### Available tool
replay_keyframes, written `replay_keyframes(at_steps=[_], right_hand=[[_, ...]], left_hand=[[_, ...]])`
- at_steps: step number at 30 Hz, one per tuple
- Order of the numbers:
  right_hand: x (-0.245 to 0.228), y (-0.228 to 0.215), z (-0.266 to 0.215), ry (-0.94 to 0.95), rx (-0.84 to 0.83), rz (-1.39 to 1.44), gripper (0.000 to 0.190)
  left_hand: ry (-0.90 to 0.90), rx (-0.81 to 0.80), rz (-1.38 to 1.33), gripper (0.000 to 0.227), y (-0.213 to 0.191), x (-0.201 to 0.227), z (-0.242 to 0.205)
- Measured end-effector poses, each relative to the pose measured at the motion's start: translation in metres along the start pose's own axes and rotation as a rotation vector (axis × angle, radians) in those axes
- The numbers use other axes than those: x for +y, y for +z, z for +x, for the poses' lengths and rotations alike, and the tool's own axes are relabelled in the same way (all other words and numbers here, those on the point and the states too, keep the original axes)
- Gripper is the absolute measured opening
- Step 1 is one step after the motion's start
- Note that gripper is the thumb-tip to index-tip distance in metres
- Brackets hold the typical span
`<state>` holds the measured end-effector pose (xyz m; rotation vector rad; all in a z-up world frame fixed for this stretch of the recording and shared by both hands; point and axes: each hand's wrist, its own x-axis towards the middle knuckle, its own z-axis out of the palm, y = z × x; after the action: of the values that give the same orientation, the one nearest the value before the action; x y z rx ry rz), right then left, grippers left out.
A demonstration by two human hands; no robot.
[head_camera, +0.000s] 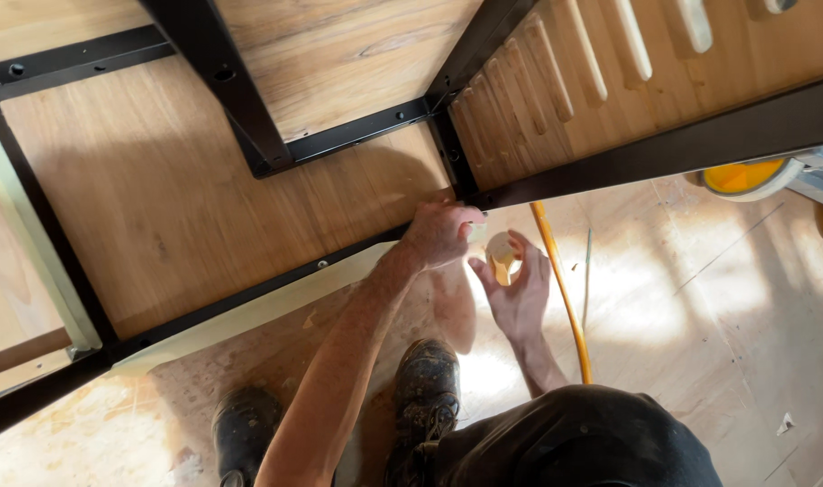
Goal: The person applies masking tape to the edges of a wooden cabinet and its metal frame, smoothing the tape with their fingers and removing small pieces as needed.
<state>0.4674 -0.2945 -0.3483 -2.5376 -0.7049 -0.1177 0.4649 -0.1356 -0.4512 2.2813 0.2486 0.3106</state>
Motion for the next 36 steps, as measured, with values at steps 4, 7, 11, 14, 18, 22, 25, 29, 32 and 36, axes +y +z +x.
replay_keyframes(at_steps=[4, 7, 11, 14, 18, 22, 25, 29, 32, 36], right_hand=[[-0.025, 0.003, 0.015, 0.515, -0.074, 0.667, 0.049], [-0.025, 0.003, 0.015, 0.387, -0.167, 0.628, 0.049], [-0.030, -0.020, 0.014, 0.187, -0.169, 0.615, 0.027], [-0.046, -0.048, 0.014, 0.223, -0.213, 0.622, 0.011], [-0.048, -0.059, 0.013, 0.080, -0.233, 0.773, 0.013], [-0.042, -0.057, 0.022, 0.056, -0.245, 0.820, 0.014], [-0.016, -0.048, 0.027, -0.015, -0.277, 0.881, 0.019], [-0.008, -0.051, 0.048, 0.146, -0.376, 0.710, 0.053], [-0.029, -0.065, 0.055, 0.169, -0.460, 0.538, 0.033], [-0.070, -0.085, 0.062, 0.294, -0.383, 0.442, 0.018]], left_hand=[[0.358, 0.553, 0.234, 0.031, 0.028, -0.003, -0.010], [0.217, 0.061, 0.413, 0.024, -0.084, 0.051, -0.025], [0.153, 0.413, 0.821, 0.060, -0.166, 0.058, -0.019], [0.008, 0.060, 1.193, 0.049, -0.310, 0.108, -0.045], [-0.581, -0.598, 0.258, 0.030, -0.382, 0.098, -0.148], [-1.156, -0.360, 0.206, 0.053, -0.331, 0.004, -0.301], [-1.655, 0.105, -0.109, 0.087, -0.317, 0.002, -0.328], [-1.676, 0.609, -0.419, 0.078, -0.297, -0.029, -0.346], [-1.398, 0.980, -1.039, 0.029, -0.284, -0.044, -0.354], [-1.309, 1.165, -1.073, 0.016, -0.271, -0.029, -0.356]])
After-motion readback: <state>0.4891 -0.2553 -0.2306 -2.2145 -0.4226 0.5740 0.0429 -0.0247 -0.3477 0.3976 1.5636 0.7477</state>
